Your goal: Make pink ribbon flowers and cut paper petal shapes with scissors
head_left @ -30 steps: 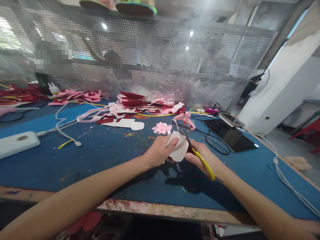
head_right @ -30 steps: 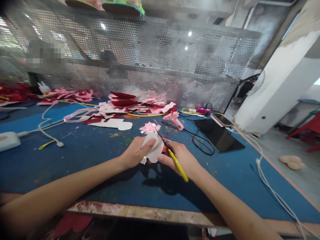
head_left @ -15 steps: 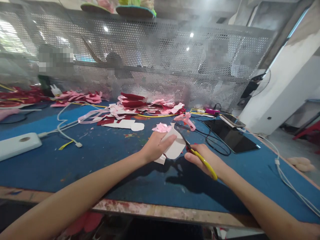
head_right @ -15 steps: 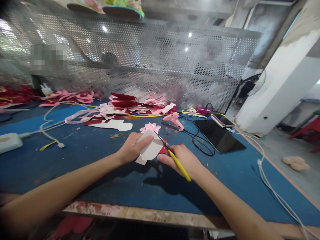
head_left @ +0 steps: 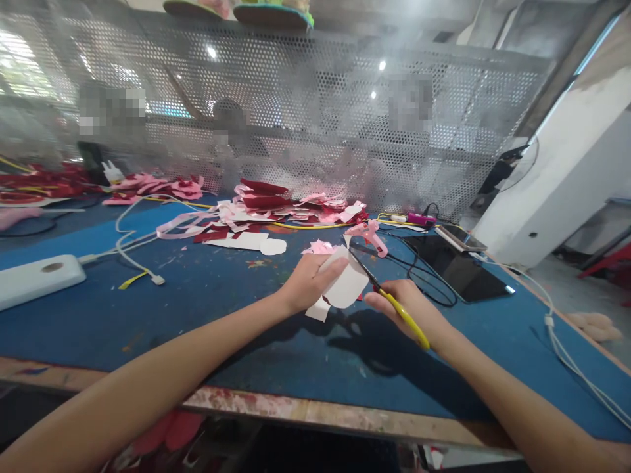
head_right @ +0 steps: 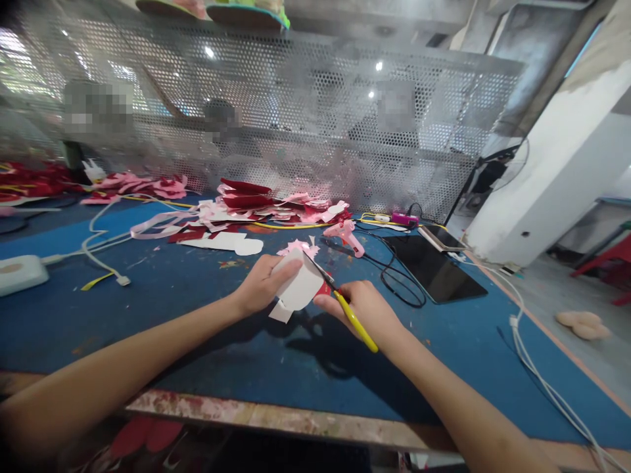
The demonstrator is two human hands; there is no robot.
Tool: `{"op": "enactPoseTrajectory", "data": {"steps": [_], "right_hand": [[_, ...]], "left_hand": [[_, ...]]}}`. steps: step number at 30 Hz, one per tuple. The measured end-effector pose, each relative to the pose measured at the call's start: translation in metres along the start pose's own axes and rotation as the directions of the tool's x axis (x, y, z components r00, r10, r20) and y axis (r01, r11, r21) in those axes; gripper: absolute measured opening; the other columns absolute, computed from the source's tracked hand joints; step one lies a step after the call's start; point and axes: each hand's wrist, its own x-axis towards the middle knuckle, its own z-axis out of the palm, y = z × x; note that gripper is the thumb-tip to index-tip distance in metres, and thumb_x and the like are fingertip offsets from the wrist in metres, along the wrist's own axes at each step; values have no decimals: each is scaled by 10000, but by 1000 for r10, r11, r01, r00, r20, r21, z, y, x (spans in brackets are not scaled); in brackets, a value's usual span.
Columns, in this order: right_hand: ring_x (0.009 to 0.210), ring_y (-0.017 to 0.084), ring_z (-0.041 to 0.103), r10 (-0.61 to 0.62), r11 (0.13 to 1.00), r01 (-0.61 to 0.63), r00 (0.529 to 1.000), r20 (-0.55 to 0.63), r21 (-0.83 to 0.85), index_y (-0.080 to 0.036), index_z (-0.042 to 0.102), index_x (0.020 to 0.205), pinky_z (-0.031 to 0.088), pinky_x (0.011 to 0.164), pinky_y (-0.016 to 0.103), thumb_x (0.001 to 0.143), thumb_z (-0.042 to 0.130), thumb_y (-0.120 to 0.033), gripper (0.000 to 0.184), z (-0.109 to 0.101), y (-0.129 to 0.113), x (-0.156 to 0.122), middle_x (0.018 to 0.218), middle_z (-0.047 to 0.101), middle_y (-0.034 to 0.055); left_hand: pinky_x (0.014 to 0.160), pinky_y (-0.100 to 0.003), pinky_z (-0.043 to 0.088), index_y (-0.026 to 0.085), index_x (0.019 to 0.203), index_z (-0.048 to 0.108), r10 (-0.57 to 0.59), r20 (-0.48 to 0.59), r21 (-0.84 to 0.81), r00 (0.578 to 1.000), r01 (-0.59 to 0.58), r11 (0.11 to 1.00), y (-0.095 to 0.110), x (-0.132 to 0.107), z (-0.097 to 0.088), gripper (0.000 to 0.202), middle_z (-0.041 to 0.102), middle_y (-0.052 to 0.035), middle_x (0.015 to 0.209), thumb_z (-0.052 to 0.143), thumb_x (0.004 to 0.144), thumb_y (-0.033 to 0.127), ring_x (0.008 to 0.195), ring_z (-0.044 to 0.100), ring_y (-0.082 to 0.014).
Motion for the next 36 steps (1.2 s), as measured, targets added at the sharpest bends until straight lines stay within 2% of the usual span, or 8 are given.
{"op": "enactPoseTrajectory", "data": {"steps": [3,6,10,13,18,22,31,36], "right_hand": [[502,86,213,18,999,-16,997,-75,31,-188,348,495,168,447,246,764,358,-748,621,0,1,1,462,262,-47],[492,83,241,-1,999,8,987,-159,43,-184,360,501,182,447,240,780,352,-724,608,1,5,2,476,265,-43],[504,95,293,-44,998,47,995,-94,28,-176,418,560,232,463,232,793,362,-694,570,3,9,4,491,343,-39],[551,123,385,-81,996,82,997,-13,26,-162,505,669,305,512,240,809,361,-659,535,5,10,4,570,480,-7],[627,171,498,-94,996,94,996,-1,-6,-148,554,768,347,558,258,817,355,-633,527,5,11,1,680,579,49],[589,162,482,-92,994,90,995,-34,-54,-155,540,733,328,541,258,809,350,-674,558,6,14,-1,639,559,41],[496,112,328,-104,982,93,993,-60,-167,-192,400,568,245,513,266,819,278,-727,603,8,17,1,505,405,0],[489,104,285,-88,985,81,995,-41,-155,-189,385,521,230,493,265,829,261,-712,619,7,14,1,472,385,3]], "left_hand": [[391,-184,334,146,582,482,-40,-27,-206,999,34,978,-3,3,2,456,490,12,478,467,791,551,414,445,-82],[402,-200,396,141,662,521,-64,19,-362,998,67,930,-4,4,6,436,530,12,501,575,714,571,410,478,-92],[424,-196,407,116,712,581,-84,118,-279,989,114,954,-5,-1,12,392,583,-17,542,584,744,506,444,515,-98],[460,-196,414,111,685,595,-59,127,-157,990,79,984,-10,-3,14,365,588,-23,555,550,781,461,484,531,-101],[493,-202,406,118,696,601,-20,92,-13,996,21,1000,-19,-1,17,286,561,2,559,579,760,396,524,513,-100],[496,-209,390,122,652,571,35,20,15,999,-36,999,-23,1,22,252,519,8,536,638,735,350,515,493,-97],[468,-208,393,122,649,584,-2,59,-33,998,4,999,-27,0,26,249,518,4,502,620,766,339,480,504,-102],[450,-205,386,115,617,588,-52,76,-46,996,56,997,-25,-3,23,258,547,-21,507,580,771,322,468,505,-103]]}}
